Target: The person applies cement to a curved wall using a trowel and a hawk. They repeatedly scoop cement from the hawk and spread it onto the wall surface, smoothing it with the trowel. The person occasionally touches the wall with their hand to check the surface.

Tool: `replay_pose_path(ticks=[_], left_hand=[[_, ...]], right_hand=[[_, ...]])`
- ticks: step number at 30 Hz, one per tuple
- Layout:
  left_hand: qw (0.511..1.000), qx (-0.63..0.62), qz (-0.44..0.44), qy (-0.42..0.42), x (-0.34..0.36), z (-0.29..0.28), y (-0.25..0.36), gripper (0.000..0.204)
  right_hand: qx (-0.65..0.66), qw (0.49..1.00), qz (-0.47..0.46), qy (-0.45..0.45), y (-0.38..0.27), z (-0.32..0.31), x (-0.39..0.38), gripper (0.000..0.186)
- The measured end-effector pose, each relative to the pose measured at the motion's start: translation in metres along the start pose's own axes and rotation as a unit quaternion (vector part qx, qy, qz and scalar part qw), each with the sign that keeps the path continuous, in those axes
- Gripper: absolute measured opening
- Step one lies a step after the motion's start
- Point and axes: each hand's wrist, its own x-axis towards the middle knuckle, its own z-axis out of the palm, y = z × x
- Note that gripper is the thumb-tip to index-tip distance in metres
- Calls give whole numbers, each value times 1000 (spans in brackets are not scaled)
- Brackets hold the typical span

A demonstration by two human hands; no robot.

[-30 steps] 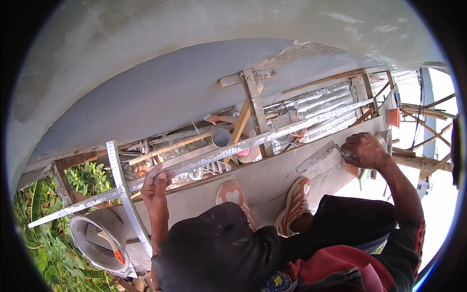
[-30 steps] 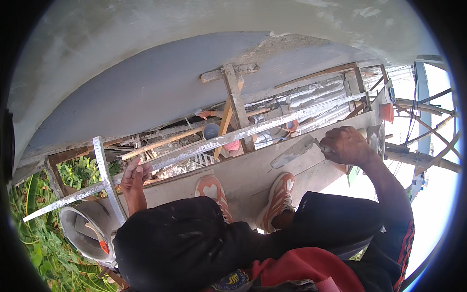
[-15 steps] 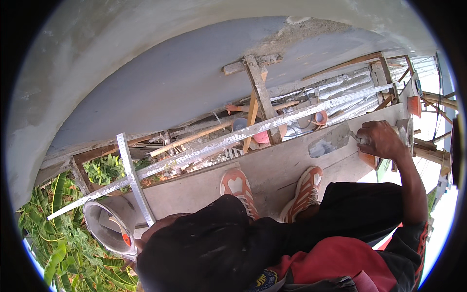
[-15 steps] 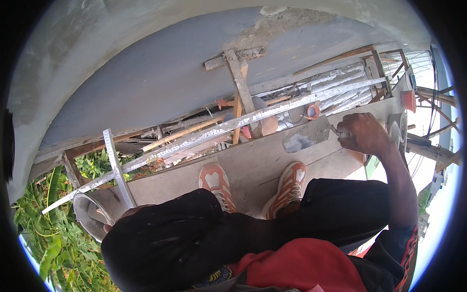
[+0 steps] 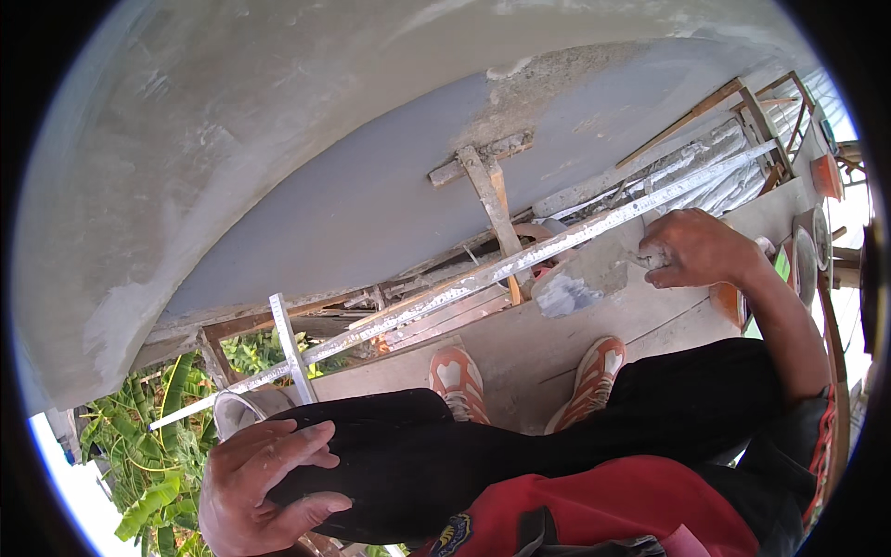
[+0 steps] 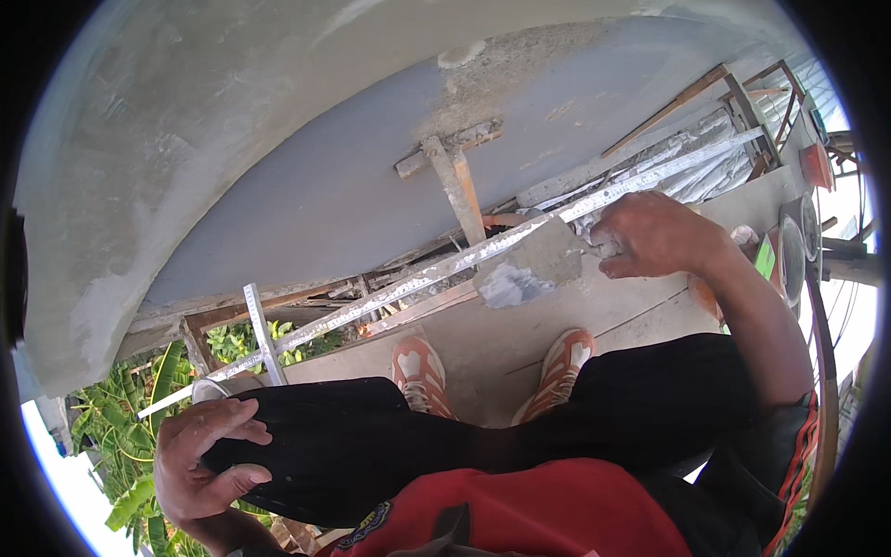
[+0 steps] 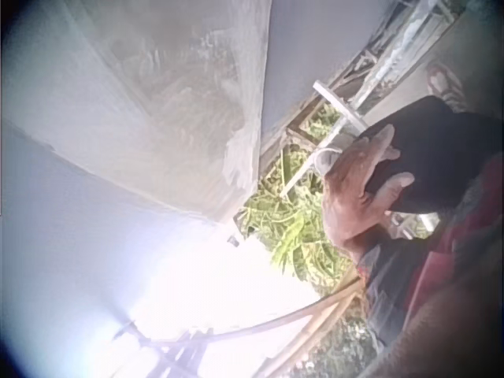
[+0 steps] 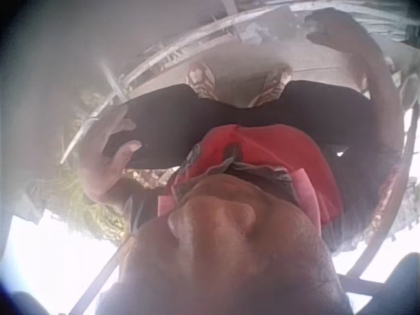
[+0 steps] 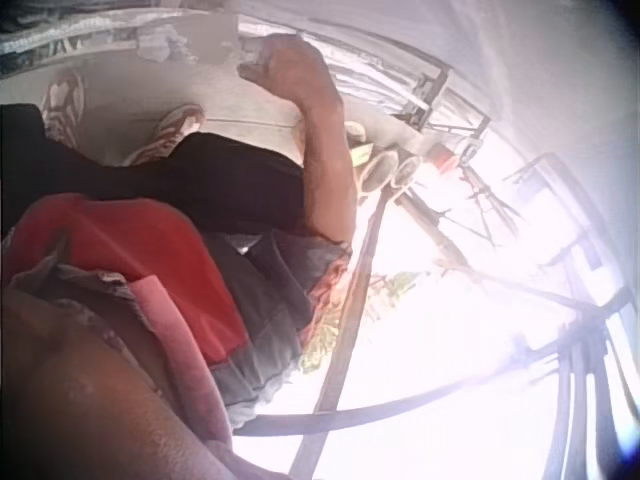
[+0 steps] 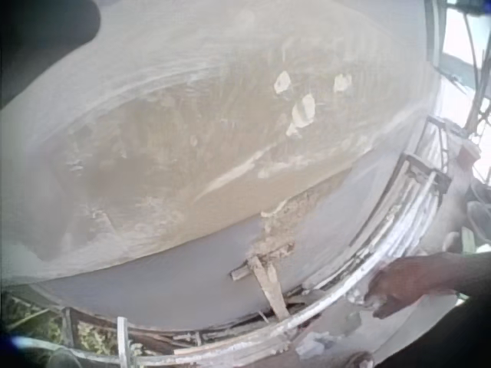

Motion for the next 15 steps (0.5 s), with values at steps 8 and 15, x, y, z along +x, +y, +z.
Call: replay_pose_path(ticks=[8,15], left_hand=[[964,141,162,-158,99,4,80,68],[952,230,85,-181,141,34,47,73]], right_hand=[[6,997,-83,-2,-20,-23,24,39],[-4,997,-71,-15,-22,-34,15,30]])
